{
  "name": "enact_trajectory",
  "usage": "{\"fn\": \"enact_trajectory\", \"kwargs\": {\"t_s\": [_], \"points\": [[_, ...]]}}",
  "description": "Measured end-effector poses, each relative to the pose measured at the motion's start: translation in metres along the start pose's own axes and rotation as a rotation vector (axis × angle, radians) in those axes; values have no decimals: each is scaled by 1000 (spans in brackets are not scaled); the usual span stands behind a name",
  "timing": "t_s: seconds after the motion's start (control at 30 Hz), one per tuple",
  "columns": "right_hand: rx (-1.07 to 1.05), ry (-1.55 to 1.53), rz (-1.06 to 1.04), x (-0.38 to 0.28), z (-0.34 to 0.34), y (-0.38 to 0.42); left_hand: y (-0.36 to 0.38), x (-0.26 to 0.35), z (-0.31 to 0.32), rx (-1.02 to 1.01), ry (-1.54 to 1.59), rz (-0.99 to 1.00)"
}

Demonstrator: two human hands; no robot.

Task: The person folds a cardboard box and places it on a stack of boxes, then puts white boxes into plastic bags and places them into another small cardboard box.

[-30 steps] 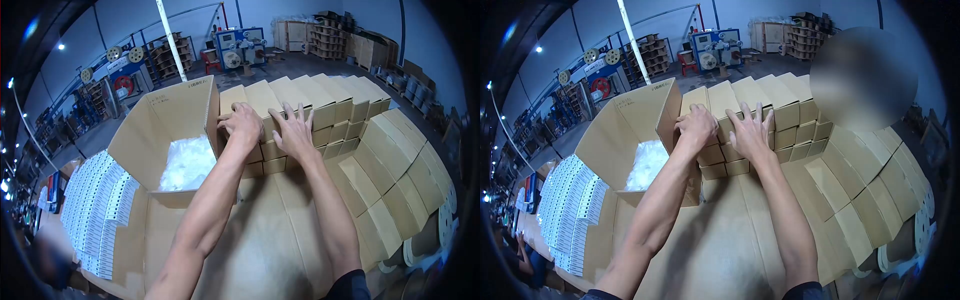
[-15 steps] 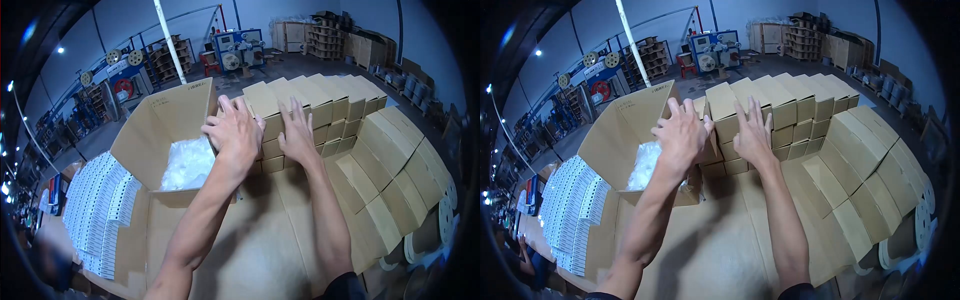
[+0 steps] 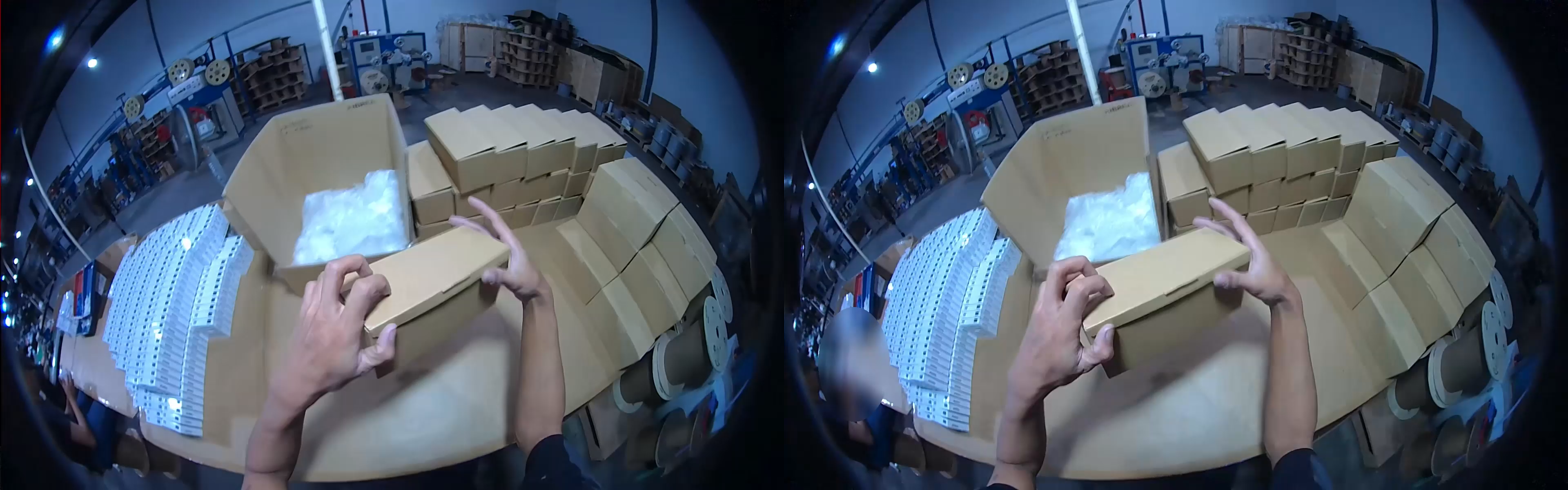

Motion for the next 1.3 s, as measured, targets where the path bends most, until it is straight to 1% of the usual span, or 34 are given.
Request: {"fn": "enact_trajectory", "kwargs": {"t_s": [0.03,0.1,0.2,0.27,0.3,0.37,0.4,0.43,0.47,0.5,0.53,0.57,0.6,0.63,0.7,0.73,0.77,0.83,0.87,0.9,0.93,0.97,1.03,1.07,1.17,1.2,1.3], "points": [[-23,-42,26,12,13,10,19,-18,14,6,82,-9],[42,55,8,50,25,29,55,-49,38,56,273,-71],[212,93,-43,90,70,51,98,-79,70,173,481,-211],[300,96,-47,116,93,58,125,-103,92,103,478,-249],[296,128,-49,129,102,62,140,-111,100,67,479,-269],[290,196,-64,151,116,65,158,-120,112,97,692,-402],[270,230,-33,159,121,69,168,-126,120,92,775,-463],[325,163,31,158,137,73,178,-132,128,84,856,-522],[381,98,89,155,153,76,184,-136,135,154,868,-532],[437,35,145,154,163,80,191,-143,152,163,917,-633],[424,131,207,162,160,86,197,-149,168,168,966,-738],[434,296,246,169,158,95,205,-153,183,170,1012,-844],[435,221,276,172,157,102,196,-147,175,293,1058,-903],[431,146,305,175,155,108,197,-146,179,297,1012,-917],[448,377,256,176,157,116,201,-148,184,320,900,-956],[400,251,207,162,171,106,190,-140,161,272,978,-969],[437,138,295,142,189,100,192,-136,164,296,944,-935],[318,188,246,147,175,101,191,-123,157,286,744,-915],[294,220,262,153,163,103,191,-120,149,201,568,-953],[277,255,276,154,162,101,190,-120,154,243,681,-1000],[346,219,265,155,166,101,194,-118,156,244,730,-1007],[351,259,246,160,165,100,197,-114,157,242,787,-1008],[375,348,204,167,159,103,204,-102,154,282,906,-915],[400,330,167,167,163,103,209,-98,151,300,960,-866],[306,502,89,175,158,101,215,-87,132,58,618,-641],[310,544,70,173,163,92,208,-86,131,19,497,-596],[379,526,58,172,156,61,172,-104,144,86,445,-555]]}}
Point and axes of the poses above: each hand's wrist, its own y-axis away from the middle knuckle, its own z-axis out of the palm, x = y × z, the point moved 1 cm from there along -y, towards the middle knuckle, and after that the axes turned 15 degrees about -y, right-handed, at the moved point
